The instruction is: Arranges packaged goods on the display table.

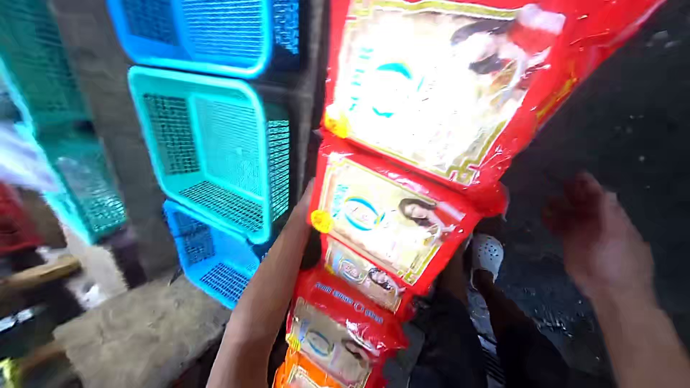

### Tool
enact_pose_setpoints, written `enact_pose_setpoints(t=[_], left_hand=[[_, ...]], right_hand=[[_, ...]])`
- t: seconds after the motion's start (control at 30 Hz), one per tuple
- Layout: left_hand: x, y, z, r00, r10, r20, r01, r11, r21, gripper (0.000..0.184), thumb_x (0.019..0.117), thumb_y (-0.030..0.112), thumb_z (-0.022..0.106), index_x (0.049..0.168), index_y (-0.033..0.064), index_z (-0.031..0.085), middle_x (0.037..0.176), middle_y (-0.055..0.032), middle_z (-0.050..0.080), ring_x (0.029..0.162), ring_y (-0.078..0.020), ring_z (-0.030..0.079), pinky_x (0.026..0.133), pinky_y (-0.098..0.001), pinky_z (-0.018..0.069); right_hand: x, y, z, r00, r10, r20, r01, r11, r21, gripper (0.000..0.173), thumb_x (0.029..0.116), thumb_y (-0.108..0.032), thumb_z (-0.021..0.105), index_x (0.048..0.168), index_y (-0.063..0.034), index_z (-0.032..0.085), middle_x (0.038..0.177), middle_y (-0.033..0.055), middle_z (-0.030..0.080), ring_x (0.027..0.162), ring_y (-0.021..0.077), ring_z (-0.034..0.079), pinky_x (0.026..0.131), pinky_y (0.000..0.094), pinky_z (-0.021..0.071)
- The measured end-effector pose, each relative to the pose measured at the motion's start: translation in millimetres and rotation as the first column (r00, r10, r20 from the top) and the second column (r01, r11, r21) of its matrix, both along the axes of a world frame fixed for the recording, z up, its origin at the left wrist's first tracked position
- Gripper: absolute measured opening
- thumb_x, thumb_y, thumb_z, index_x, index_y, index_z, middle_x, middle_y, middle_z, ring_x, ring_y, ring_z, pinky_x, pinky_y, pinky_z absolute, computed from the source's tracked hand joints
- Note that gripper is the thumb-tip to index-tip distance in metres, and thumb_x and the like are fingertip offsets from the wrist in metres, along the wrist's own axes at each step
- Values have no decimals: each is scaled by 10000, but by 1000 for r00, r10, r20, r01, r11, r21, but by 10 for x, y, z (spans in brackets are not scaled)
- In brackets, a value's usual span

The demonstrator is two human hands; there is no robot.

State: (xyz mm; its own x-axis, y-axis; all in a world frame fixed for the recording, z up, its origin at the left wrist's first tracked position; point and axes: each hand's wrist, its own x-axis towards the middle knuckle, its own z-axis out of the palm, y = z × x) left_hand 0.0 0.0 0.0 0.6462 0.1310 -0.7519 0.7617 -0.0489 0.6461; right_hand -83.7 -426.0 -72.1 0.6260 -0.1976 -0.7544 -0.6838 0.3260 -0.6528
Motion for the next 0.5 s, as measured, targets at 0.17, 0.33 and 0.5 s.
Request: enact_pose_setpoints(t=[0.17,0.33,0.5], left_hand=[[-173,71,255,952,-189,-239,241,947,213,498,1129,356,231,1397,67,536,1230,-92,659,1103,-152,631,962,-389,528],[-669,36,1067,814,-508,-282,576,648,498,563,1119,444,301,1481,79,531,1491,-151,554,1362,-309,542,1135,-589,402],[-2153,-229,1902,925,-376,62,203,625,754,442,1087,308,440,1465,107,550,1460,-94,580,1324,-205,572,1111,-472,476]], right_hand=[[-1018,-218,48,968,150,-200,-156,988,-17,624,1104,-466,264,1591,-82,328,1620,122,378,1427,227,469,1143,417,438],[-1727,-250,348,902,349,-253,-371,927,-45,590,1051,-315,481,1545,-7,388,1569,212,422,1354,307,526,1081,475,481],[-1764,-20,899,803,594,-45,-593,790,-155,470,1017,-223,502,1412,30,542,1400,232,581,1224,303,624,1016,493,529]])
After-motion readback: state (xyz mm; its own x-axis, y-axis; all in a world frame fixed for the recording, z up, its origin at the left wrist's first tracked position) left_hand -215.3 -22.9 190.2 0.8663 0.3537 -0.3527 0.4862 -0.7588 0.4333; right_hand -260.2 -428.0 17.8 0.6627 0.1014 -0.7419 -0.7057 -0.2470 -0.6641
